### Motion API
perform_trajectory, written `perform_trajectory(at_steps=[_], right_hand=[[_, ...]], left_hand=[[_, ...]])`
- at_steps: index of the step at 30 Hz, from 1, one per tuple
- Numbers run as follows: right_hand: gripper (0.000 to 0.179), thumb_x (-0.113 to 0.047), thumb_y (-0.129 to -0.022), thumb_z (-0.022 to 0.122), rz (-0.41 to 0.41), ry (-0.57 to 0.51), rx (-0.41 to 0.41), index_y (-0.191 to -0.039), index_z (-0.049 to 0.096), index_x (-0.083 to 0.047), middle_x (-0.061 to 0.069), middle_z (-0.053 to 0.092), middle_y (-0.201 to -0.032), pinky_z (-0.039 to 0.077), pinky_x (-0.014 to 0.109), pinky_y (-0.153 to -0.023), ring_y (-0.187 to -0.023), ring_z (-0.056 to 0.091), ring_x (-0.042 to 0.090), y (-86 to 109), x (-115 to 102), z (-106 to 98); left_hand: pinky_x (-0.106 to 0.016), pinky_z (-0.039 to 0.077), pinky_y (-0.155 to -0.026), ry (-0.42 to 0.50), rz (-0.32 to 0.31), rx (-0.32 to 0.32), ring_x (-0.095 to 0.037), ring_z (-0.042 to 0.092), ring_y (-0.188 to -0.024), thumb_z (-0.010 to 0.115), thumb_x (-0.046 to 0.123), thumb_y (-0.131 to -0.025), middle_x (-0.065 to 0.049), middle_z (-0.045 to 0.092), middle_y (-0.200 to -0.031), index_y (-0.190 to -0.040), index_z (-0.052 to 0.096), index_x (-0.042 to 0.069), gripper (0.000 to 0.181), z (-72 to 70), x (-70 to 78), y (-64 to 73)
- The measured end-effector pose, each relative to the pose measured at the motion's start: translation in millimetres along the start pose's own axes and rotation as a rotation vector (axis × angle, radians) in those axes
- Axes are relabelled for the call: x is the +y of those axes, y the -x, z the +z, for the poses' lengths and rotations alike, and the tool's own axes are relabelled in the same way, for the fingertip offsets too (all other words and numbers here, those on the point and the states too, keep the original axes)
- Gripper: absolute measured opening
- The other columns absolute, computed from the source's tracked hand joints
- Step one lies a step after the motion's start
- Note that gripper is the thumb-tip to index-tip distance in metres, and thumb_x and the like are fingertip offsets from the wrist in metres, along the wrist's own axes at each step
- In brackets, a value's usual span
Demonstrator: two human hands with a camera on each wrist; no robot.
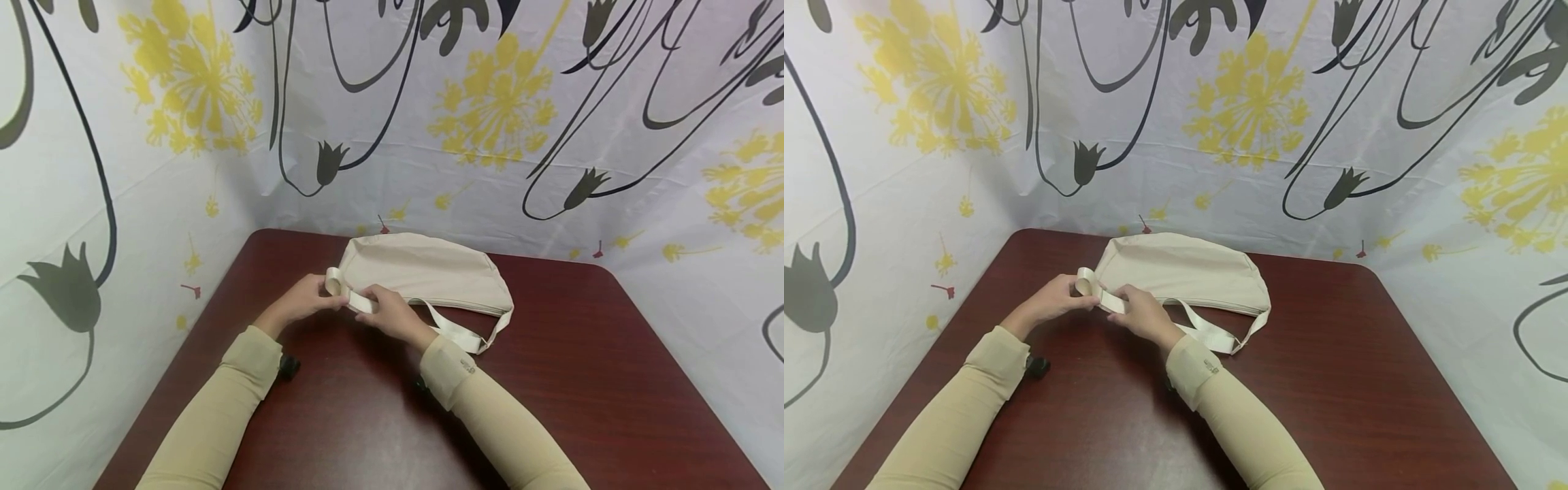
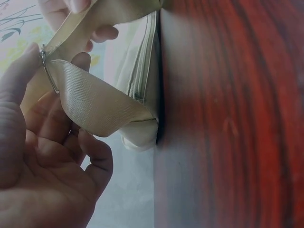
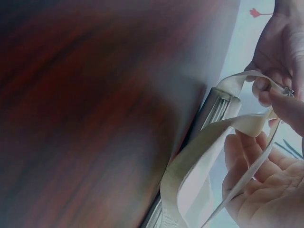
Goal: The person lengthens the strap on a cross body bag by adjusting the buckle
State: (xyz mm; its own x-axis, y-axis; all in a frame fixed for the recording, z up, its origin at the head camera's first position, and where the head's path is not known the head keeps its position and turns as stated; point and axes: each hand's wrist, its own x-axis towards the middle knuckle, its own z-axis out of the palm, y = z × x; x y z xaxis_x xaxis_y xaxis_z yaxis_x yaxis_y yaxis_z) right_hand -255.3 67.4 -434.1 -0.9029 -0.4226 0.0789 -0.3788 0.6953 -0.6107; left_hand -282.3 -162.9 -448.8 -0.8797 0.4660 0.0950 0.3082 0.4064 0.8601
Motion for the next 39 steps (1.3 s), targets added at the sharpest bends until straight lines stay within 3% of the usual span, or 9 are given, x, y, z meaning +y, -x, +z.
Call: perform_trajectory(at_steps=[5, 14, 23, 31, 39], right_hand=[[0.047, -0.022, -0.084, 0.085, 0.010, 0.026, -0.019, -0.125, 0.064, -0.008, 0.004, 0.069, -0.111, 0.047, 0.035, -0.084, -0.091, 0.059, 0.017, 2.5, 4.1, -0.6], [0.041, -0.020, -0.089, 0.080, -0.015, 0.024, -0.004, -0.125, 0.065, -0.007, 0.007, 0.070, -0.112, 0.048, 0.035, -0.084, -0.090, 0.059, 0.018, 2.7, 6.4, -1.0], [0.039, -0.018, -0.088, 0.082, -0.038, 0.013, 0.007, -0.123, 0.068, -0.006, 0.006, 0.071, -0.111, 0.048, 0.034, -0.083, -0.090, 0.060, 0.017, 2.3, 7.3, -1.8], [0.039, -0.019, -0.087, 0.082, -0.056, 0.021, 0.032, -0.122, 0.069, -0.006, 0.007, 0.072, -0.113, 0.048, 0.034, -0.084, -0.092, 0.061, 0.017, 3.3, 5.0, -1.4], [0.039, -0.018, -0.087, 0.082, -0.059, 0.002, 0.043, -0.122, 0.070, -0.007, 0.006, 0.072, -0.113, 0.048, 0.035, -0.086, -0.093, 0.061, 0.017, 0.4, 3.2, 1.1]], left_hand=[[-0.034, 0.048, -0.073, 0.012, -0.004, 0.004, -0.028, 0.066, -0.081, 0.078, 0.026, -0.092, -0.003, 0.073, -0.085, -0.117, 0.073, 0.004, 0.033, 0.8, 0.9, 0.5], [-0.034, 0.050, -0.075, 0.024, -0.006, 0.005, -0.020, 0.066, -0.079, 0.078, 0.026, -0.092, -0.010, 0.075, -0.090, -0.118, 0.073, 0.004, 0.034, 0.9, -1.9, -0.3], [-0.035, 0.050, -0.074, 0.049, -0.006, 0.002, -0.033, 0.067, -0.083, 0.079, 0.025, -0.091, -0.009, 0.074, -0.089, -0.118, 0.073, 0.003, 0.035, 0.6, -3.0, 0.1], [-0.035, 0.048, -0.072, -0.002, -0.002, 0.002, -0.019, 0.060, -0.075, 0.080, 0.026, -0.090, -0.001, 0.071, -0.081, -0.109, 0.073, 0.002, 0.031, -0.1, -3.4, -0.1], [-0.034, 0.047, -0.070, 0.011, 0.016, -0.001, -0.019, 0.058, -0.074, 0.081, 0.024, -0.088, 0.000, 0.069, -0.079, -0.102, 0.073, 0.002, 0.027, -0.5, -4.7, -1.1]])
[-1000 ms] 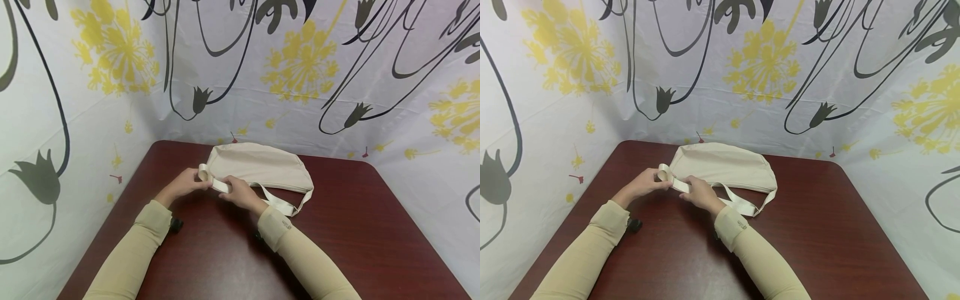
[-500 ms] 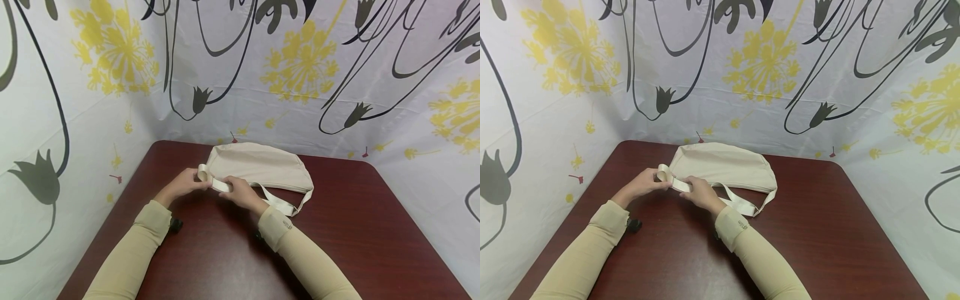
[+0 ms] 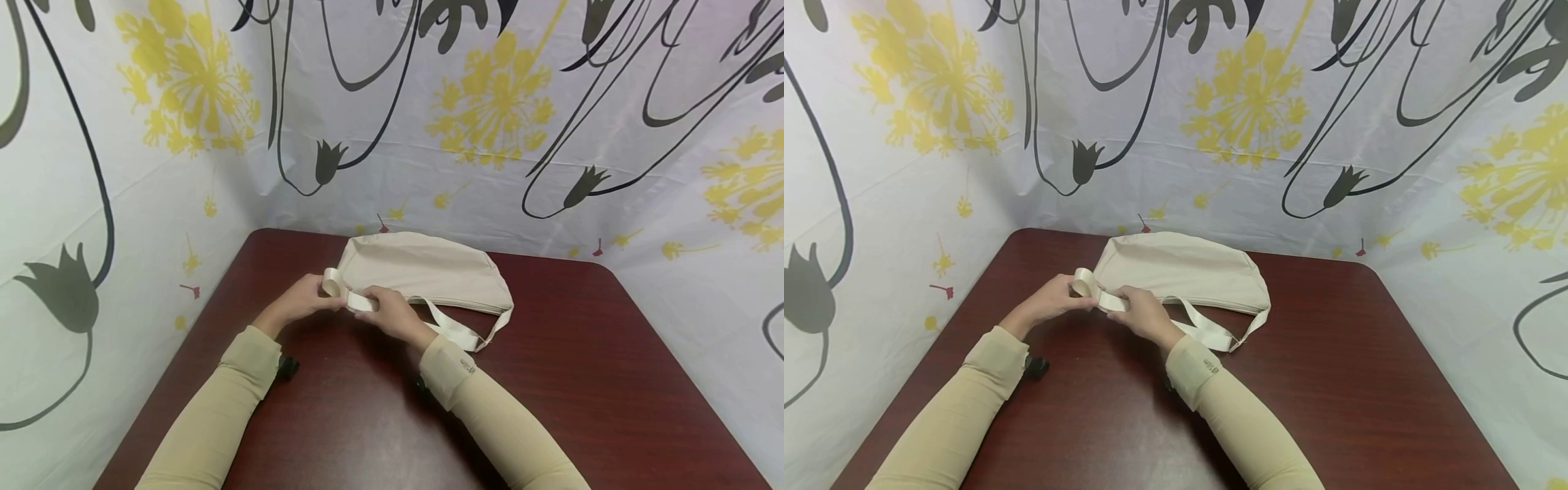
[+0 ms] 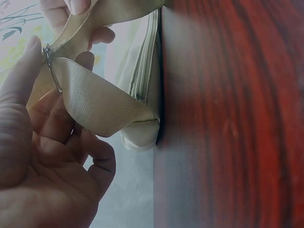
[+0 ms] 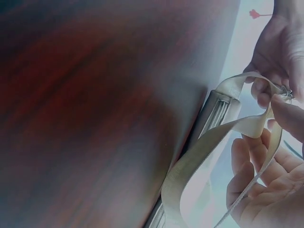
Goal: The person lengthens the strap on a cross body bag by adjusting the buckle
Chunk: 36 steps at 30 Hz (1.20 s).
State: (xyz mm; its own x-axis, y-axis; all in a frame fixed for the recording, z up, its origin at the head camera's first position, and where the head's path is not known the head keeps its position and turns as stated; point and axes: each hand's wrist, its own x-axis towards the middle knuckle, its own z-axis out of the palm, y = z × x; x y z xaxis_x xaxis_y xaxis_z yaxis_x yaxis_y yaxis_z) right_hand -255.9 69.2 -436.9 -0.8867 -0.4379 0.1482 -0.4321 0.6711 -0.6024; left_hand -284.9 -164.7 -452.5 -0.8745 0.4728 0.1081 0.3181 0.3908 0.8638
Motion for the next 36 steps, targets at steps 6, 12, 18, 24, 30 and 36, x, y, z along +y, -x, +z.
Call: perform_trajectory(at_steps=[6, 12, 18, 24, 30, 36], right_hand=[[0.037, -0.019, -0.086, 0.083, 0.000, -0.005, 0.005, -0.120, 0.071, -0.008, 0.004, 0.072, -0.111, 0.048, 0.034, -0.085, -0.092, 0.061, 0.017, -2.0, -4, 0], [0.037, -0.021, -0.086, 0.084, 0.014, 0.004, 0.011, -0.118, 0.071, -0.009, 0.004, 0.073, -0.110, 0.049, 0.035, -0.086, -0.092, 0.062, 0.017, -4.3, -7, 2], [0.038, -0.024, -0.087, 0.083, 0.029, 0.038, 0.008, -0.120, 0.072, -0.010, 0.003, 0.073, -0.112, 0.050, 0.035, -0.086, -0.094, 0.063, 0.017, -5.9, -10, 3], [0.049, -0.029, -0.086, 0.084, 0.024, 0.070, 0.005, -0.130, 0.069, -0.012, 0.003, 0.071, -0.124, 0.050, 0.036, -0.088, -0.101, 0.065, 0.019, -6.0, -12, 5], [0.039, -0.027, -0.088, 0.081, 0.008, 0.127, -0.005, -0.123, 0.073, -0.013, 0.002, 0.073, -0.115, 0.050, 0.034, -0.080, -0.089, 0.063, 0.016, -7.2, -12, 6], [0.025, -0.030, -0.088, 0.081, 0.002, 0.135, -0.022, -0.107, 0.076, -0.015, -0.001, 0.070, -0.094, 0.046, 0.029, -0.069, -0.075, 0.056, 0.013, -9.1, -13, 7]], left_hand=[[-0.031, 0.047, -0.069, 0.036, 0.027, 0.001, -0.018, 0.057, -0.075, 0.082, 0.021, -0.088, -0.001, 0.070, -0.082, -0.108, 0.074, 0.002, 0.029, 0.5, 0.8, 0.6], [-0.033, 0.047, -0.069, 0.008, 0.018, 0.004, -0.018, 0.057, -0.073, 0.083, 0.023, -0.087, -0.001, 0.068, -0.080, -0.103, 0.073, 0.001, 0.029, 0.5, 1.3, 0.6], [-0.033, 0.047, -0.068, -0.011, 0.026, 0.006, -0.018, 0.057, -0.072, 0.083, 0.026, -0.087, 0.000, 0.068, -0.078, -0.099, 0.073, 0.002, 0.028, 1.9, -3.5, -1.6], [-0.033, 0.047, -0.067, -0.042, 0.032, -0.002, -0.017, 0.057, -0.072, 0.082, 0.029, -0.088, 0.000, 0.067, -0.078, -0.100, 0.071, 0.002, 0.032, 2.3, -1.6, -2.0], [-0.036, 0.050, -0.074, -0.023, 0.025, -0.010, -0.020, 0.062, -0.081, 0.081, 0.027, -0.089, -0.008, 0.069, -0.098, -0.126, 0.060, -0.002, 0.051, 2.8, -0.9, -1.8], [-0.034, 0.050, -0.074, -0.023, 0.025, -0.018, -0.019, 0.062, -0.084, 0.081, 0.027, -0.089, -0.007, 0.071, -0.100, -0.125, 0.061, 0.001, 0.050, 3.1, 2.1, -3.0]])
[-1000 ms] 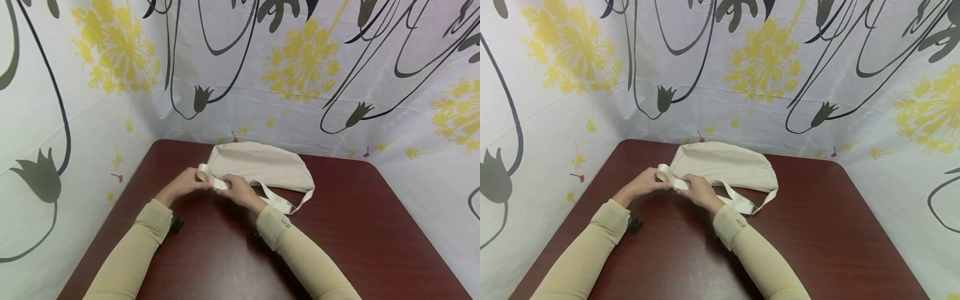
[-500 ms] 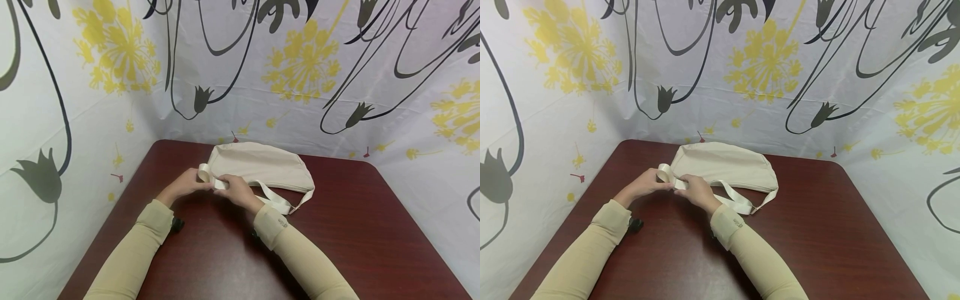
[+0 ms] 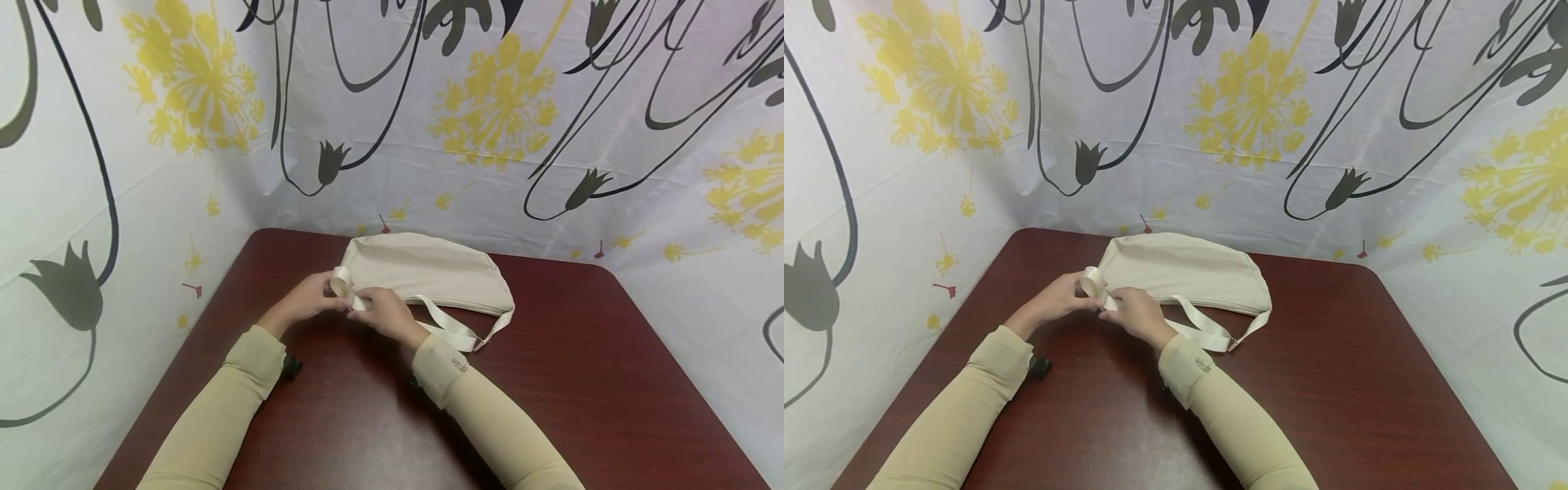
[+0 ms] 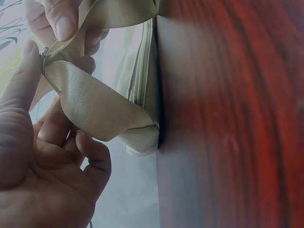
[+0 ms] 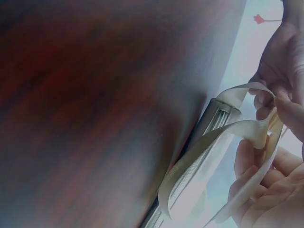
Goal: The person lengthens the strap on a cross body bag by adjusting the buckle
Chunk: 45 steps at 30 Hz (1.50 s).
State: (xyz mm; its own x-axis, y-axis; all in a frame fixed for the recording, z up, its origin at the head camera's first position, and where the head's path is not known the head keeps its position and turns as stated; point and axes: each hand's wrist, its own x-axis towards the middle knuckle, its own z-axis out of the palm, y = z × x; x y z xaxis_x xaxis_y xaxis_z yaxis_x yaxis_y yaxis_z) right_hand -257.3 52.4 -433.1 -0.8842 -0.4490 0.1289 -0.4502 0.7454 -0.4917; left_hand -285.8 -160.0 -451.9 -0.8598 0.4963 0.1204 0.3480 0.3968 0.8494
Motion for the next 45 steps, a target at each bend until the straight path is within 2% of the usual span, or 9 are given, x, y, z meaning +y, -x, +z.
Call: perform_trajectory(at_steps=[4, 9, 14, 17, 20, 26, 32, 41, 45], right_hand=[[0.018, -0.032, -0.088, 0.081, -0.011, 0.008, 0.001, -0.096, 0.074, -0.017, -0.003, 0.065, -0.084, 0.044, 0.028, -0.064, -0.070, 0.054, 0.013, -0.4, 1, 0], [0.019, -0.030, -0.090, 0.078, -0.004, 0.005, 0.003, -0.103, 0.077, -0.017, 0.000, 0.070, -0.093, 0.047, 0.030, -0.070, -0.077, 0.057, 0.013, 0.1, 1, 0], [0.031, -0.023, -0.091, 0.077, 0.026, -0.090, -0.006, -0.120, 0.075, -0.012, 0.004, 0.072, -0.101, 0.050, 0.025, -0.069, -0.069, 0.063, 0.008, 0.3, 3, -1], [0.027, -0.021, -0.091, 0.077, 0.021, -0.157, -0.018, -0.116, 0.075, -0.011, 0.004, 0.070, -0.093, 0.051, 0.024, -0.061, -0.056, 0.063, 0.007, -0.5, 5, -1], [0.020, -0.023, -0.092, 0.077, 0.010, -0.180, -0.021, -0.108, 0.076, -0.012, 0.002, 0.069, -0.088, 0.050, 0.023, -0.058, -0.056, 0.062, 0.005, -1.3, 6, -2], [0.022, -0.025, -0.092, 0.077, 0.002, -0.170, -0.021, -0.111, 0.076, -0.013, 0.002, 0.070, -0.092, 0.050, 0.023, -0.062, -0.058, 0.062, 0.005, -1.6, 7, -3], [0.023, -0.022, -0.093, 0.077, 0.012, -0.191, -0.023, -0.114, 0.076, -0.012, 0.002, 0.071, -0.089, 0.050, 0.023, -0.061, -0.058, 0.062, 0.006, -0.8, 6, -5], [0.028, -0.025, -0.093, 0.077, 0.044, -0.172, -0.028, -0.117, 0.075, -0.013, -0.002, 0.069, -0.080, 0.050, 0.024, -0.057, -0.056, 0.063, 0.007, 0.4, 9, -6], [0.031, -0.027, -0.093, 0.077, 0.056, -0.156, -0.031, -0.121, 0.075, -0.014, -0.003, 0.069, -0.079, 0.050, 0.024, -0.057, -0.057, 0.061, 0.006, 1.7, 11, -6]], left_hand=[[-0.033, 0.050, -0.073, 0.014, 0.005, -0.016, -0.019, 0.063, -0.084, 0.081, 0.027, -0.089, -0.006, 0.072, -0.100, -0.124, 0.061, 0.001, 0.048, 0.1, 2.4, -0.1], [-0.036, 0.051, -0.082, -0.018, 0.002, -0.013, -0.019, 0.063, -0.093, 0.085, 0.027, -0.085, -0.006, 0.071, -0.109, -0.127, 0.061, 0.002, 0.054, 0.1, 2.8, 0.3], [-0.038, 0.048, -0.092, -0.051, 0.010, -0.043, -0.018, 0.062, -0.101, 0.089, 0.030, -0.079, -0.004, 0.069, -0.114, -0.127, 0.064, 0.007, 0.059, -0.4, -0.6, -0.3], [-0.039, 0.047, -0.093, -0.073, -0.002, -0.056, -0.018, 0.062, -0.102, 0.090, 0.031, -0.079, -0.004, 0.069, -0.115, -0.128, 0.062, 0.007, 0.061, -0.6, -1.2, 0.6], [-0.038, 0.047, -0.093, -0.090, -0.004, -0.054, -0.017, 0.062, -0.103, 0.089, 0.028, -0.080, -0.004, 0.069, -0.115, -0.128, 0.062, 0.006, 0.059, -0.6, -0.5, 1.6], [-0.038, 0.048, -0.090, -0.142, 0.047, -0.058, -0.018, 0.061, -0.098, 0.085, 0.023, -0.084, -0.005, 0.069, -0.109, -0.120, 0.064, 0.005, 0.045, 0.1, -0.1, 1.9], [-0.036, 0.048, -0.083, -0.224, 0.022, -0.053, -0.016, 0.060, -0.090, 0.080, 0.024, -0.089, -0.004, 0.070, -0.104, -0.110, 0.068, 0.006, 0.030, -1.1, 0.3, -0.6], [-0.032, 0.043, -0.063, -0.286, 0.021, -0.051, -0.013, 0.049, -0.065, 0.081, 0.028, -0.087, 0.004, 0.057, -0.072, -0.095, 0.070, 0.008, 0.024, -3.5, 3.4, -0.5], [-0.032, 0.044, -0.065, -0.282, 0.019, -0.054, -0.014, 0.051, -0.067, 0.082, 0.027, -0.086, 0.003, 0.060, -0.075, -0.098, 0.069, 0.008, 0.026, -3.5, 2.6, -0.2]])
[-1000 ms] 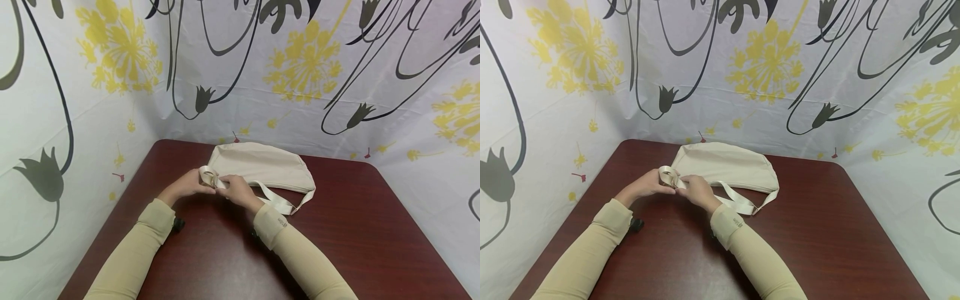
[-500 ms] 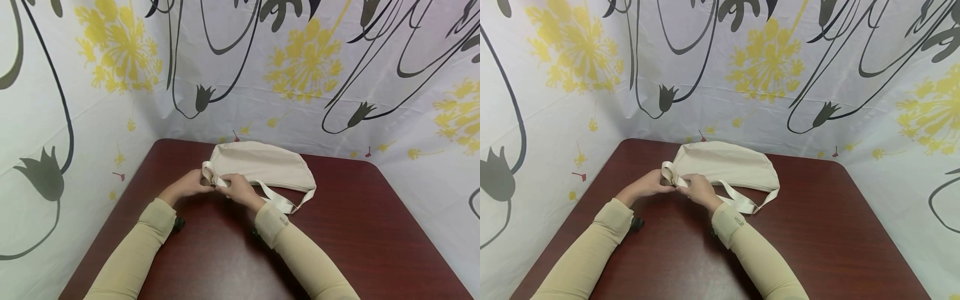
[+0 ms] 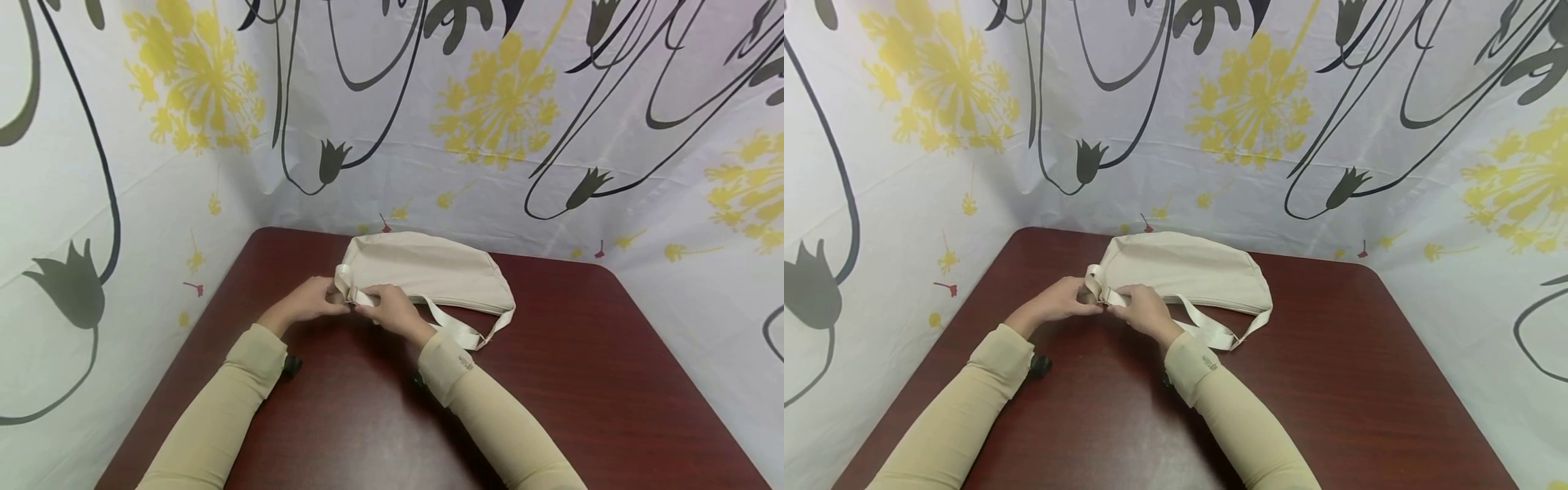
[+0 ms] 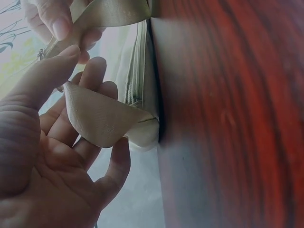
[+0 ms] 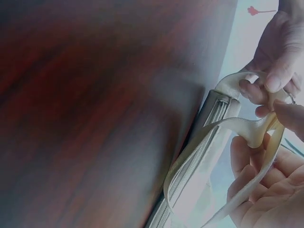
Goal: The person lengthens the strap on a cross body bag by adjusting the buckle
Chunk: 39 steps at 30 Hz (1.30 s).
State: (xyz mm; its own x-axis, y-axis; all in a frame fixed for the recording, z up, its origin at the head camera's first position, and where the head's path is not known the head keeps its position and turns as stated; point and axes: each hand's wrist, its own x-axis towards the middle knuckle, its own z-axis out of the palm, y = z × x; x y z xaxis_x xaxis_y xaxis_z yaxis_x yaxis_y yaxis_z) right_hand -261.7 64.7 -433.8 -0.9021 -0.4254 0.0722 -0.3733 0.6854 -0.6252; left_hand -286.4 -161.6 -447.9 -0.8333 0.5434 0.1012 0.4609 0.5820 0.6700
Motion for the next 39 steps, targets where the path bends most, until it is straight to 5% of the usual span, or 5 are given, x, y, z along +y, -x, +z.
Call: perform_trajectory(at_steps=[39], right_hand=[[0.039, -0.024, -0.092, 0.078, -0.007, -0.001, -0.010, -0.128, 0.072, -0.011, -0.004, 0.069, -0.075, 0.048, 0.023, -0.058, -0.057, 0.059, 0.006, 6.6, 6.0, -4.4]], left_hand=[[-0.032, 0.048, -0.075, -0.033, 0.038, 0.005, -0.012, 0.060, -0.079, 0.083, 0.030, -0.085, 0.002, 0.071, -0.093, -0.108, 0.071, 0.007, 0.035, 0.4, -5.4, 0.6]])
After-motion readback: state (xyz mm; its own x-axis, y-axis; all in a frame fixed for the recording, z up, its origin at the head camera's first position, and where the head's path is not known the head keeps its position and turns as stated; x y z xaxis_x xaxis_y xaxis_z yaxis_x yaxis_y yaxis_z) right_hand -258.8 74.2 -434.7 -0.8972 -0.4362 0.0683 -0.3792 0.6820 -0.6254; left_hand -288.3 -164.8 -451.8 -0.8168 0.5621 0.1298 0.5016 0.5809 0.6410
